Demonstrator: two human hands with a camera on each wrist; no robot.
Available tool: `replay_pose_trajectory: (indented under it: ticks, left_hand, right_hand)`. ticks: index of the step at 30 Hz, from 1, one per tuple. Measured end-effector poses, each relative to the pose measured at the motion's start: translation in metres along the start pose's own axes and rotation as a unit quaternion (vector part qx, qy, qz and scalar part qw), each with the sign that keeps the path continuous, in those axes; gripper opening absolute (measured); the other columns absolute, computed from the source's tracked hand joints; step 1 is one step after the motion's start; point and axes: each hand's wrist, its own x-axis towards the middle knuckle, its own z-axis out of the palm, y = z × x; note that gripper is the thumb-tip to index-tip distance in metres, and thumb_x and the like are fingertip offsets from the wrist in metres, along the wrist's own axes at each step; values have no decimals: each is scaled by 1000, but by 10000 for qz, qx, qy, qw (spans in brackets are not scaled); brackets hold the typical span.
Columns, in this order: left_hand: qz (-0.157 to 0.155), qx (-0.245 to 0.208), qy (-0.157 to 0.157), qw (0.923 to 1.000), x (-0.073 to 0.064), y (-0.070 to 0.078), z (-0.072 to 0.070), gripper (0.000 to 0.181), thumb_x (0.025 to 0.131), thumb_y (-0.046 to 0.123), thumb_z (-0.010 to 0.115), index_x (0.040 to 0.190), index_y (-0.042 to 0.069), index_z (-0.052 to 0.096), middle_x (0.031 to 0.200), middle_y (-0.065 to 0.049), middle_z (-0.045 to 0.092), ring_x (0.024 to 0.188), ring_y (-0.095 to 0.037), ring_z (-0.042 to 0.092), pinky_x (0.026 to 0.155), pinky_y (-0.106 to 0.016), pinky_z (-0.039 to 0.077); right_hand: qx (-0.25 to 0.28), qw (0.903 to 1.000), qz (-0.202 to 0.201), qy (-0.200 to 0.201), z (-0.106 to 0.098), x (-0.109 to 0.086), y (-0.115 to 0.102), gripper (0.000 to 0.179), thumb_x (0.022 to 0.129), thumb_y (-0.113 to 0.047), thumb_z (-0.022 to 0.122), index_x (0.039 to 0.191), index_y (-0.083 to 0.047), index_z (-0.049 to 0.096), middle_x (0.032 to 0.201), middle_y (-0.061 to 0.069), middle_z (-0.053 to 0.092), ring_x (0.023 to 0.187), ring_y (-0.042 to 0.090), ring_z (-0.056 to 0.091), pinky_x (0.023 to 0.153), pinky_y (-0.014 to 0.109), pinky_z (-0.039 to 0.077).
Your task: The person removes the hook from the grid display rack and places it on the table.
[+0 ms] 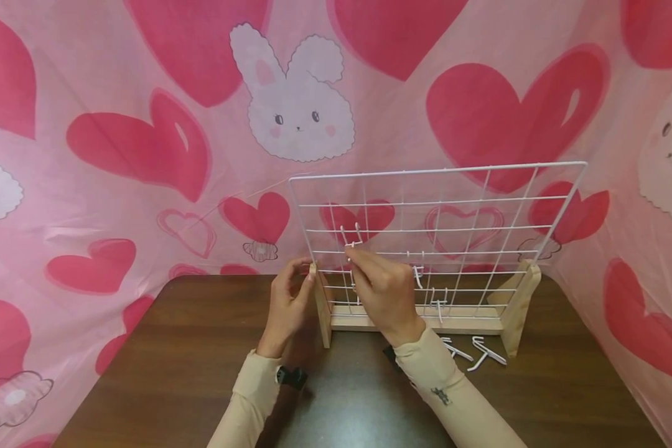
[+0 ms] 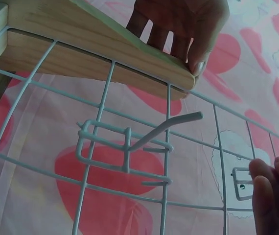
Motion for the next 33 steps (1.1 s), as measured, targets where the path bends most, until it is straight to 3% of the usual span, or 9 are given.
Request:
replay_pose_trajectory:
  ticks: [6,12,18,22,27,33]
  left_hand:
    - [-2,47,-9,10000,1,1,1,28,100,2,64,127,0,65,119,-24,72,108,-20,69,88,-18,57]
    - [5,145,-33,9999,1,1,1,27,101,3,62,127,0,64,119,-19,73,109,-16,68,92,-22,58]
    - [-18,160,-21,9999,2,0,0,27,101,4,62,127,0,65,119,-18,73,110,-16,67,94,-33,60]
    - [-50,122,-44,9999,1,-1,1,27,101,3,62,128,0,64,120,-20,72,110,-21,68,95,-38,60]
    - [-42,85,-43,9999,-1,-2,1,29,100,3,63,128,-4,64,120,-23,72,111,-25,68,96,-30,59]
    - [-13,110,-2,9999,-1,0,-1,29,100,3,64,128,-2,64,121,-19,73,110,-16,68,93,-19,56]
  right_hand:
    - [218,9996,-27,167,-4,1,-2,20,85,3,75,103,-2,81,92,14,82,78,25,80,60,39,61]
    - [312,9992,-119,207,-9,2,-8,15,95,-4,69,104,-1,80,92,15,81,75,26,79,61,40,61]
    - [273,9986,-398,203,-13,-2,-13,26,106,-17,58,102,-2,80,91,14,81,73,24,78,61,40,61]
    - [219,9988,-442,41,-16,-7,-15,26,106,-18,58,102,-4,79,92,13,82,76,24,79,63,39,63]
    - [187,9979,-615,-72,-20,-15,-15,27,107,-19,56,103,-5,79,93,11,82,79,23,80,64,39,63]
    - [155,9965,-810,-150,-23,-22,-13,29,107,-18,55,104,-4,80,93,10,82,82,23,81,67,39,64]
